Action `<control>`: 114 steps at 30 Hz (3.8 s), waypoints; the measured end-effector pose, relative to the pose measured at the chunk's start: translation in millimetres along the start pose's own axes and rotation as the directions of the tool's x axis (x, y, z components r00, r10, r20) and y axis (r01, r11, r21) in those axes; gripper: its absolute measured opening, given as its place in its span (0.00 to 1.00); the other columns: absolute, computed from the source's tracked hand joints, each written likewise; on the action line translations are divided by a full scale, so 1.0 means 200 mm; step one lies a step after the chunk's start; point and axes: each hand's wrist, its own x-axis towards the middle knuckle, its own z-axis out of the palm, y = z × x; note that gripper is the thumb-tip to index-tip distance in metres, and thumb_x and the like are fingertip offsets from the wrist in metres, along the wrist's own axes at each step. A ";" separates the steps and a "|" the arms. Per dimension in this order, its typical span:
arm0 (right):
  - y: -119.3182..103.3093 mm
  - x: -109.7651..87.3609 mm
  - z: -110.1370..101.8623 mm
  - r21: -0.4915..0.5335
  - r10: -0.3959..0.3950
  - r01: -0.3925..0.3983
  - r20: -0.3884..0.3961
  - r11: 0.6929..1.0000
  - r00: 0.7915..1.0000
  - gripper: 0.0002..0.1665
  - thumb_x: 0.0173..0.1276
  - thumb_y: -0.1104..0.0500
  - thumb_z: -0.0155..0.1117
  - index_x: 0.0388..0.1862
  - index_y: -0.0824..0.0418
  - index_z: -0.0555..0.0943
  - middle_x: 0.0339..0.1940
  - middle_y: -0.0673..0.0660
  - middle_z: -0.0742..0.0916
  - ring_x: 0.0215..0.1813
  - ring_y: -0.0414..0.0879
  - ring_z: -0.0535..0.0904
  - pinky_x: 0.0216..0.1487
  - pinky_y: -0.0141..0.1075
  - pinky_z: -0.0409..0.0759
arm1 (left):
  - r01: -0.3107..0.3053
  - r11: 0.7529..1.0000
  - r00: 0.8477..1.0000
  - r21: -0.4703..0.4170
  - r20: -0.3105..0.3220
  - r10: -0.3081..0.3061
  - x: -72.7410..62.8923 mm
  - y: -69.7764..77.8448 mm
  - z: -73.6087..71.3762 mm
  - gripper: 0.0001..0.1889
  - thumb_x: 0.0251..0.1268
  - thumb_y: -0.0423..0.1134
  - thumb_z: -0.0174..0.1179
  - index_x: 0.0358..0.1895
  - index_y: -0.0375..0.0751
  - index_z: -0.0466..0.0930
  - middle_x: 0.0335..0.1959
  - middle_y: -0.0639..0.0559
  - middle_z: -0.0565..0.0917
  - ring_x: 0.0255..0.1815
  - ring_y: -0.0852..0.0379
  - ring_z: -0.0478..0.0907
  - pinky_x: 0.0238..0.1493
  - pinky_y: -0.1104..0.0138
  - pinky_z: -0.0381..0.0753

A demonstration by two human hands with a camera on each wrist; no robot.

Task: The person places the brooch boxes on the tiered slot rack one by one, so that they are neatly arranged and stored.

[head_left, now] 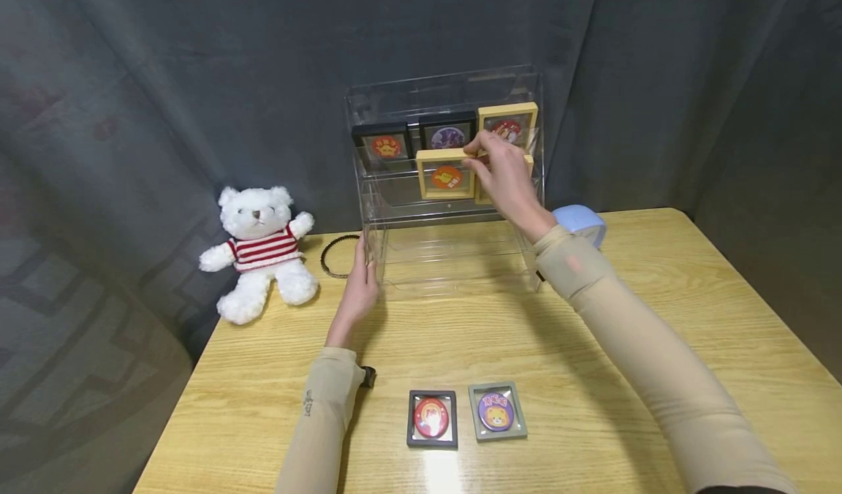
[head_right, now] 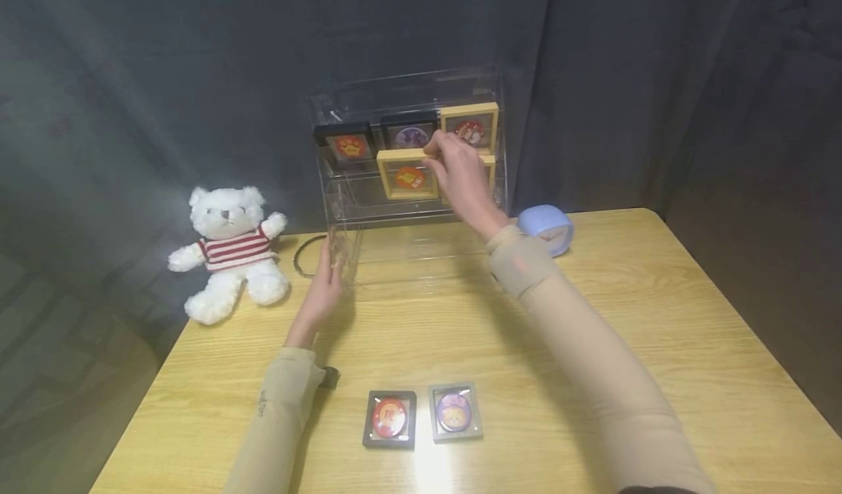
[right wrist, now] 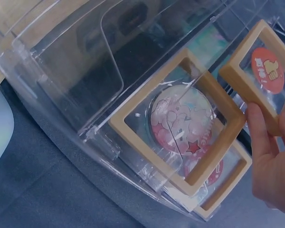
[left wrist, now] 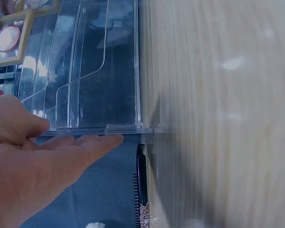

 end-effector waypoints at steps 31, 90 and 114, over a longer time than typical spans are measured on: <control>0.03 -0.07 0.09 -0.068 0.001 0.002 0.034 0.998 0.999 0.10 0.74 0.69 0.71 0.51 0.69 0.85 0.48 0.66 0.88 0.46 0.59 0.85 0.49 0.51 0.85 | -0.015 1.000 1.000 0.024 -0.001 0.015 -0.02 0.03 0.00 0.35 0.86 0.24 0.35 0.89 0.40 0.35 0.87 0.32 0.47 0.84 0.31 0.52 0.85 0.44 0.50; -0.02 -0.74 -0.14 0.053 0.086 -0.100 0.216 0.994 0.973 0.24 0.80 0.60 0.65 0.69 0.70 0.78 0.62 0.69 0.84 0.63 0.67 0.81 0.65 0.60 0.82 | -0.005 1.000 1.000 0.010 -0.006 0.005 -0.02 0.01 0.00 0.35 0.87 0.26 0.34 0.89 0.43 0.34 0.88 0.33 0.46 0.77 0.27 0.63 0.77 0.41 0.64; -0.07 -1.24 -0.19 0.066 0.023 -0.089 0.663 0.994 0.748 0.43 0.67 0.42 0.79 0.70 0.68 0.78 0.60 0.62 0.86 0.56 0.57 0.86 0.57 0.52 0.88 | -0.051 0.999 0.999 0.009 -0.017 0.052 -0.03 0.00 0.00 0.36 0.86 0.26 0.34 0.90 0.46 0.35 0.87 0.31 0.47 0.79 0.26 0.59 0.77 0.40 0.64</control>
